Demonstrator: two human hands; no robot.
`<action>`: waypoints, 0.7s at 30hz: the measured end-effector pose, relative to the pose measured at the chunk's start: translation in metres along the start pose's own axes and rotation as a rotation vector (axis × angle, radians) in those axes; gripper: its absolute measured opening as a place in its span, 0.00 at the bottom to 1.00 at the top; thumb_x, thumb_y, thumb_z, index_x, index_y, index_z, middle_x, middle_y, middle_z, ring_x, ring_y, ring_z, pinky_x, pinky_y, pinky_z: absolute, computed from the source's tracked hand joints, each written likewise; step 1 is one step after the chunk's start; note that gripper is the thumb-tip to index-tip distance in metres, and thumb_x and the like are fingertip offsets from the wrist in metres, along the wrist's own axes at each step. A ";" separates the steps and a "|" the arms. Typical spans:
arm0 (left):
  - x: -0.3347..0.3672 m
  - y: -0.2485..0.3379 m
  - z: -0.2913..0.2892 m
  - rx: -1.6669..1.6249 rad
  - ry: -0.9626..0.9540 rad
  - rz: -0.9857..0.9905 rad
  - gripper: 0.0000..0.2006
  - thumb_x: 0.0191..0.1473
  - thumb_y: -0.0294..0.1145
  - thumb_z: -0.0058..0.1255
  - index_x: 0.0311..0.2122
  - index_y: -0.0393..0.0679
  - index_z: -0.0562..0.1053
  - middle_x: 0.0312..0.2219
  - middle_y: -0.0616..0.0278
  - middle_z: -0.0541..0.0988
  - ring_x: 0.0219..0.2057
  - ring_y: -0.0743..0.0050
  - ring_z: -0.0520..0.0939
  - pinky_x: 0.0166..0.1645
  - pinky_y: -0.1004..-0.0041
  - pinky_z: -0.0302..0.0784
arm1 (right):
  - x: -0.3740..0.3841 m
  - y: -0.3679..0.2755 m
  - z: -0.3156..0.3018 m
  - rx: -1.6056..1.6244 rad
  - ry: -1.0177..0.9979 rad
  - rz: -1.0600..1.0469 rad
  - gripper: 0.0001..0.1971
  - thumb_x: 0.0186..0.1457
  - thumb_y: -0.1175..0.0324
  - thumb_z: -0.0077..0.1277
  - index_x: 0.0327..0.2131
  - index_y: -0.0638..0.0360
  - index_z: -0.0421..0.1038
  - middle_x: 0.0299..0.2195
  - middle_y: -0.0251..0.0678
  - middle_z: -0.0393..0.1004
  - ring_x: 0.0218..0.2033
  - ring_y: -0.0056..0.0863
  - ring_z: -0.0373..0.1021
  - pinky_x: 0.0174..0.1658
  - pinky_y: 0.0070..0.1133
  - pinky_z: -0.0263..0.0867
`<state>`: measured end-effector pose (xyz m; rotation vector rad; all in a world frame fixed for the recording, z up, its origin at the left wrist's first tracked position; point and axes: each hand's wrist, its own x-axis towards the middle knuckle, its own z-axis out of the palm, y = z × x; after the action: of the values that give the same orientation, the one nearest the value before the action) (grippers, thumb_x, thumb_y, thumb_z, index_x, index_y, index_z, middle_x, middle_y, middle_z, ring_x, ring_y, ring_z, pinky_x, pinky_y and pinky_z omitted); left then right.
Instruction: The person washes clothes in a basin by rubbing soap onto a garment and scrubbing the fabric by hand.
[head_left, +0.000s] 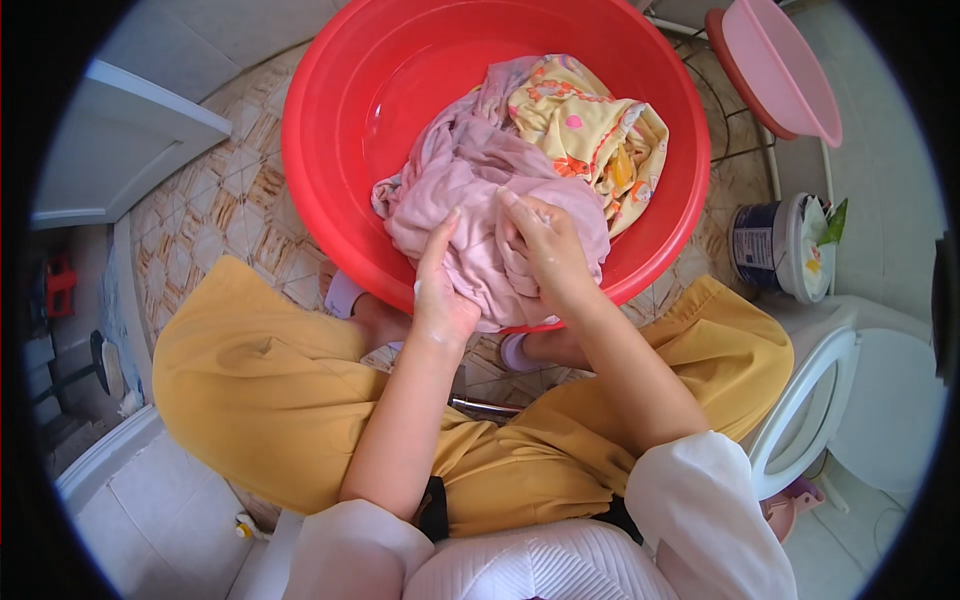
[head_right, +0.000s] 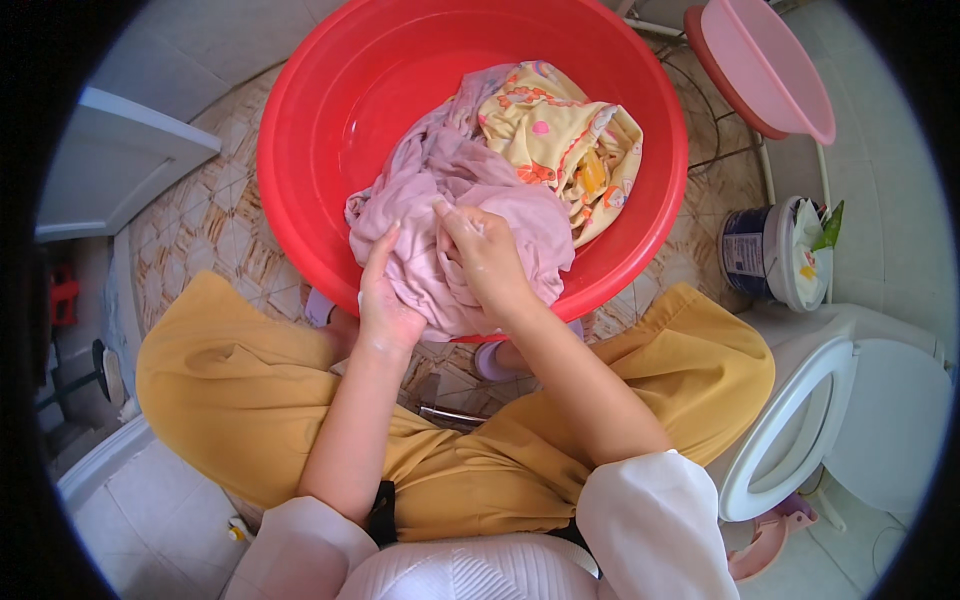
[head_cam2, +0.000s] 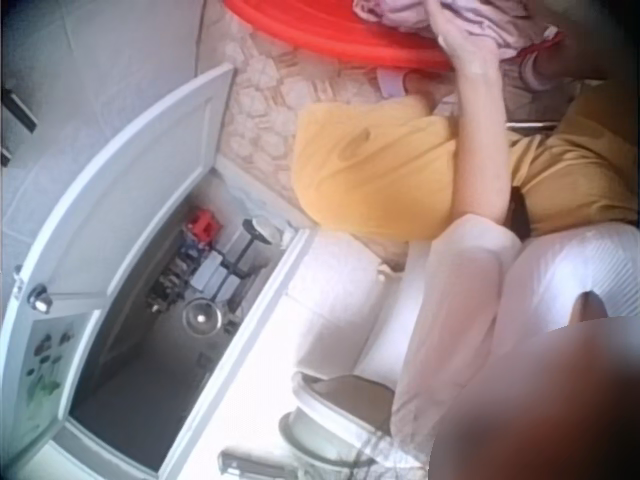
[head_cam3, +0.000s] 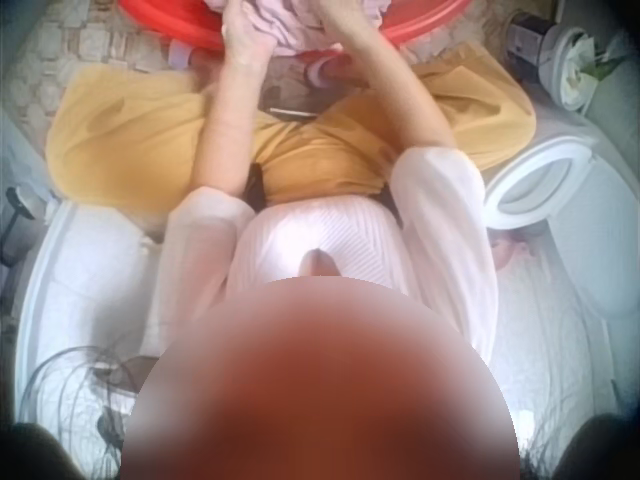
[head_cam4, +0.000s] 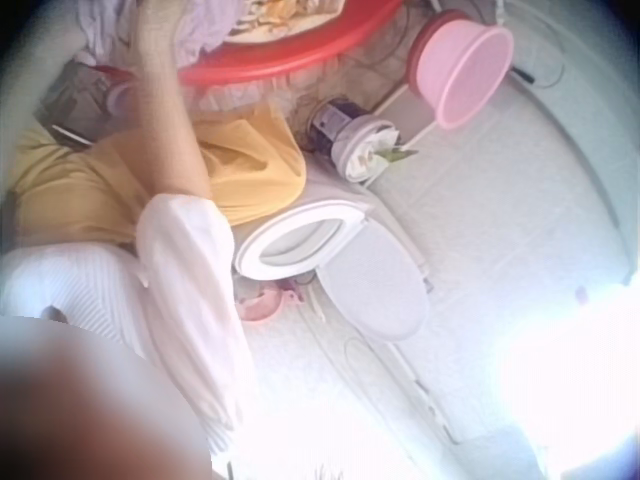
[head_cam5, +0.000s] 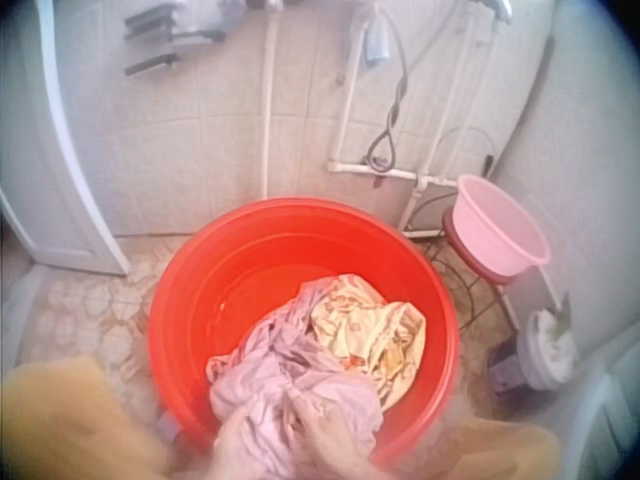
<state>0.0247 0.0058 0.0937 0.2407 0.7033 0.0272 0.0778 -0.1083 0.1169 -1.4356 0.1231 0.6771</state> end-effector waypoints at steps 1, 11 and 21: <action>-0.001 0.000 -0.001 0.031 -0.028 -0.023 0.21 0.43 0.32 0.54 0.43 0.36 0.66 0.40 0.55 0.72 0.44 0.63 0.72 0.52 0.66 0.65 | 0.001 -0.002 -0.001 0.000 0.001 0.001 0.16 0.48 0.58 0.52 0.19 0.60 0.63 0.17 0.27 0.64 0.18 0.15 0.58 0.24 0.15 0.53; -0.013 0.028 0.004 0.228 -0.137 0.133 0.21 0.38 0.15 0.48 0.43 0.30 0.66 0.40 0.53 0.72 0.44 0.63 0.71 0.51 0.66 0.65 | 0.016 -0.032 -0.063 -0.504 -0.192 0.057 0.17 0.48 0.69 0.52 0.43 0.64 0.66 0.30 0.28 0.69 0.32 0.13 0.63 0.36 0.13 0.59; 0.004 0.031 -0.001 0.707 0.301 0.534 0.20 0.46 0.31 0.56 0.42 0.29 0.68 0.39 0.56 0.73 0.42 0.72 0.70 0.49 0.74 0.62 | 0.032 -0.018 -0.065 0.327 0.039 -0.145 0.13 0.52 0.66 0.48 0.38 0.64 0.67 0.33 0.31 0.70 0.35 0.16 0.65 0.40 0.16 0.61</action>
<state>0.0290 0.0362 0.0973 1.1175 0.9130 0.3332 0.1331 -0.1573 0.1074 -1.1319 0.1517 0.4847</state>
